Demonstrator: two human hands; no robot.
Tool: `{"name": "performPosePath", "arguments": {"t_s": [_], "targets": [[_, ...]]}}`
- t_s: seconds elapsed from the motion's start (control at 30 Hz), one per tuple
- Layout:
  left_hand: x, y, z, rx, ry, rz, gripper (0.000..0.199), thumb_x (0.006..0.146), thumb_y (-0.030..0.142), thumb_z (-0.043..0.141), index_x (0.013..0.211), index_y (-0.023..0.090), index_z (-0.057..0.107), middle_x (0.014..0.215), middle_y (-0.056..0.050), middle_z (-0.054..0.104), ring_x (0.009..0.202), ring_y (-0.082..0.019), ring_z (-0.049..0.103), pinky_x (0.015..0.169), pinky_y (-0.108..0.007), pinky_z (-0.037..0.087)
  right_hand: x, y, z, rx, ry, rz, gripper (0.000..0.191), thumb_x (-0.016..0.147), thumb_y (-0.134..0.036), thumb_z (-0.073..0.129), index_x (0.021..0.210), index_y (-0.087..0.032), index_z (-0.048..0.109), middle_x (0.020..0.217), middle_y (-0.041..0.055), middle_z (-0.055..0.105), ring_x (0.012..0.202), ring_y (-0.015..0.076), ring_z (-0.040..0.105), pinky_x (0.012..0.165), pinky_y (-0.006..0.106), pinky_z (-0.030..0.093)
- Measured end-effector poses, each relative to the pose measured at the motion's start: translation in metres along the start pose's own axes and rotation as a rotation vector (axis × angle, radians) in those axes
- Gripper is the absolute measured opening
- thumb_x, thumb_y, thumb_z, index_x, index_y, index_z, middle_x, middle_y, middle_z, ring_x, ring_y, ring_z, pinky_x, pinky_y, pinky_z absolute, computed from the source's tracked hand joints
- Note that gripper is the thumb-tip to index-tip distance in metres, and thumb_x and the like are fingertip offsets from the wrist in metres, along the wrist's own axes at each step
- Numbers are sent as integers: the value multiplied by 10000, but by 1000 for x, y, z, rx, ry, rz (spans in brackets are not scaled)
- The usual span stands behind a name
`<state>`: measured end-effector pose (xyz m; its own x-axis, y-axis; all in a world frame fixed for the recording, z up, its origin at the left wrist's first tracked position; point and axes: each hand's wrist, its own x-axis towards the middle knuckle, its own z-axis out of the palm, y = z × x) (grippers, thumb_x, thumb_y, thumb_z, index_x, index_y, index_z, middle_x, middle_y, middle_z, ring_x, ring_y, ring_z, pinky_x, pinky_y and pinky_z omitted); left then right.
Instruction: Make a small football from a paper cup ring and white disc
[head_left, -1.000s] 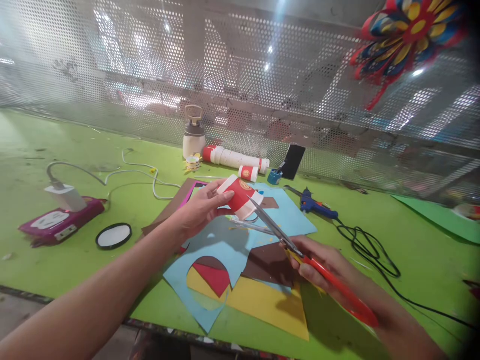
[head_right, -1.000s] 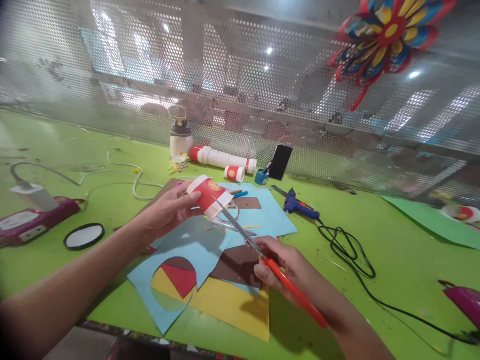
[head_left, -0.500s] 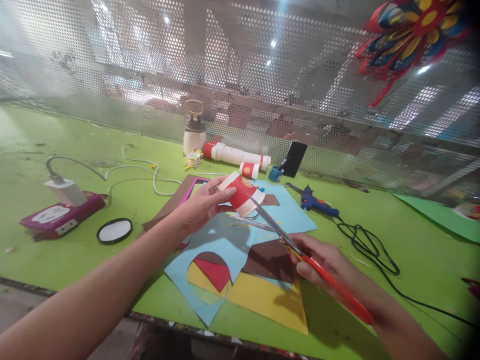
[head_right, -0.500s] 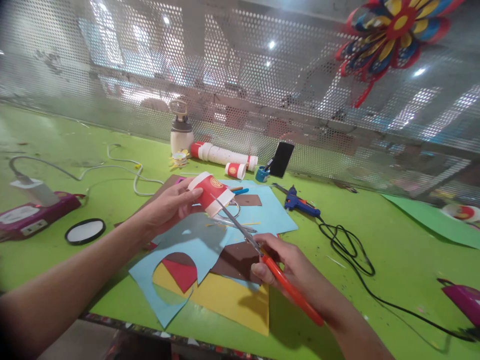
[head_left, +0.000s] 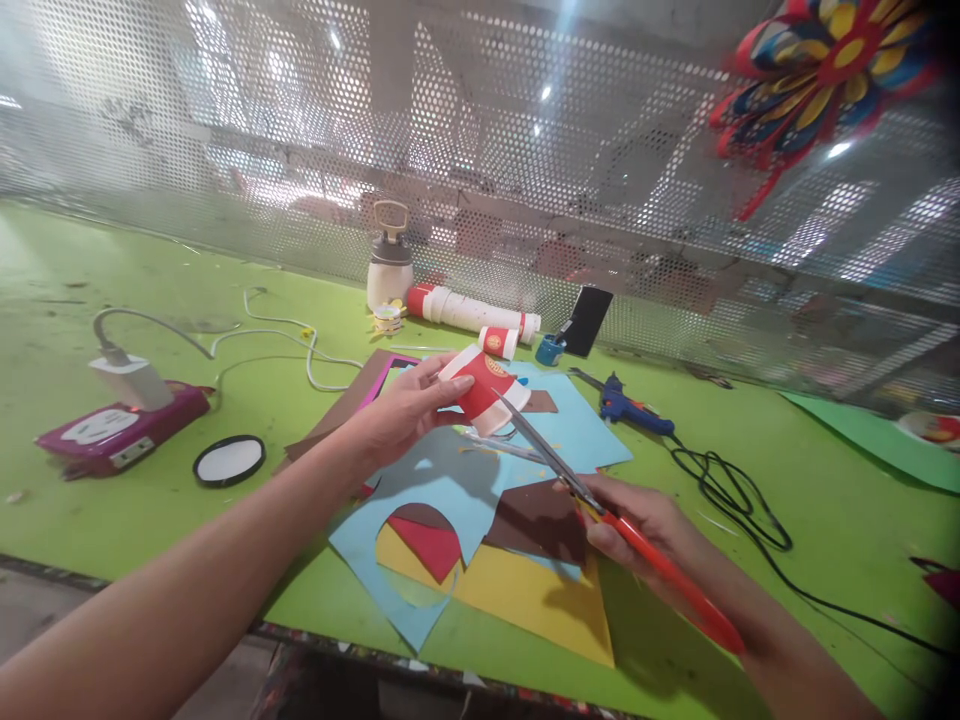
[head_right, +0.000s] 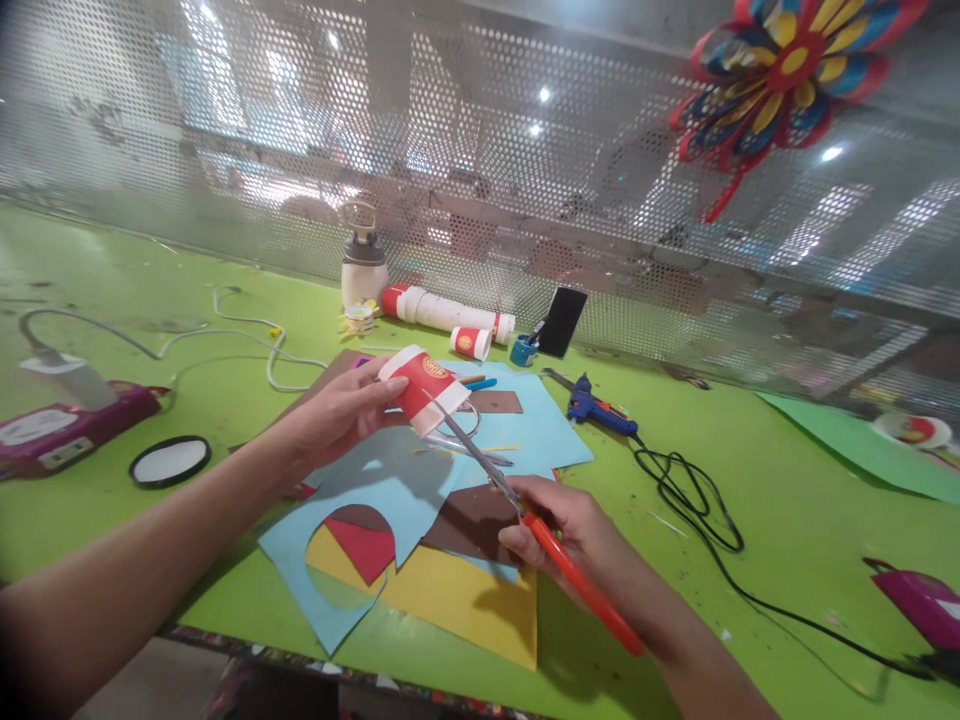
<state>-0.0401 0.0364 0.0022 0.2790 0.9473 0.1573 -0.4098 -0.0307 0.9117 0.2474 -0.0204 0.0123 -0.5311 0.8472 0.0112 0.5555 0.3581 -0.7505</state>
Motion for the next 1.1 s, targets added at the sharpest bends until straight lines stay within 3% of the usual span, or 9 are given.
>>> {"name": "performPosePath", "arguments": {"t_s": [0.17, 0.33, 0.53, 0.8, 0.93, 1.03, 1.1], "targets": [[0, 0, 2, -19, 11, -13, 474, 828, 338, 747, 1249, 165, 614, 1216, -154, 685, 1063, -285, 661, 871, -408, 541, 2, 2, 2, -96, 18, -96, 451, 955, -544, 498, 1161, -196, 698, 790, 62, 639, 792, 224, 636, 673, 296, 512], [0, 1, 2, -32, 3, -10, 427, 850, 320, 723, 1236, 173, 617, 1185, -139, 696, 1019, -267, 671, 864, -418, 551, 2, 5, 6, -125, 57, -135, 461, 957, -518, 506, 1244, -202, 679, 866, 65, 694, 743, 199, 642, 632, 270, 513], [0, 0, 0, -13, -29, 21, 344, 859, 320, 713, 1164, 174, 652, 1132, -116, 709, 951, -236, 675, 823, -390, 567, 2, 1, 7, -148, 113, -144, 393, 942, -487, 547, 1135, -191, 719, 828, 44, 694, 679, 168, 612, 631, 255, 512], [1, -2, 0, -21, -25, 9, 400, 870, 327, 707, 1227, 169, 622, 1180, -133, 687, 985, -245, 663, 826, -401, 574, 0, 11, 10, -193, 137, -127, 421, 934, -510, 544, 1100, -162, 713, 725, 41, 647, 607, 164, 577, 554, 249, 485], [2, -2, -2, 0, -31, 32, 398, 880, 313, 701, 1238, 165, 612, 1178, -127, 685, 1007, -236, 654, 837, -383, 573, 2, 16, 10, -137, 128, -97, 484, 925, -562, 524, 1099, -150, 708, 832, 79, 683, 691, 189, 619, 558, 246, 487], [2, -2, -3, 8, -58, 56, 398, 887, 314, 696, 1251, 176, 608, 1173, -115, 691, 1006, -219, 652, 838, -364, 572, 3, 13, 7, -125, 48, -107, 475, 946, -539, 496, 1123, -145, 696, 946, 111, 699, 799, 214, 642, 591, 247, 491], [2, -2, -2, 1, -85, 65, 389, 888, 323, 695, 1242, 181, 616, 1161, -110, 699, 989, -215, 659, 839, -365, 570, 2, 10, 6, -123, 21, -112, 455, 955, -530, 482, 1069, -149, 703, 941, 110, 692, 774, 199, 625, 594, 247, 482]]}}
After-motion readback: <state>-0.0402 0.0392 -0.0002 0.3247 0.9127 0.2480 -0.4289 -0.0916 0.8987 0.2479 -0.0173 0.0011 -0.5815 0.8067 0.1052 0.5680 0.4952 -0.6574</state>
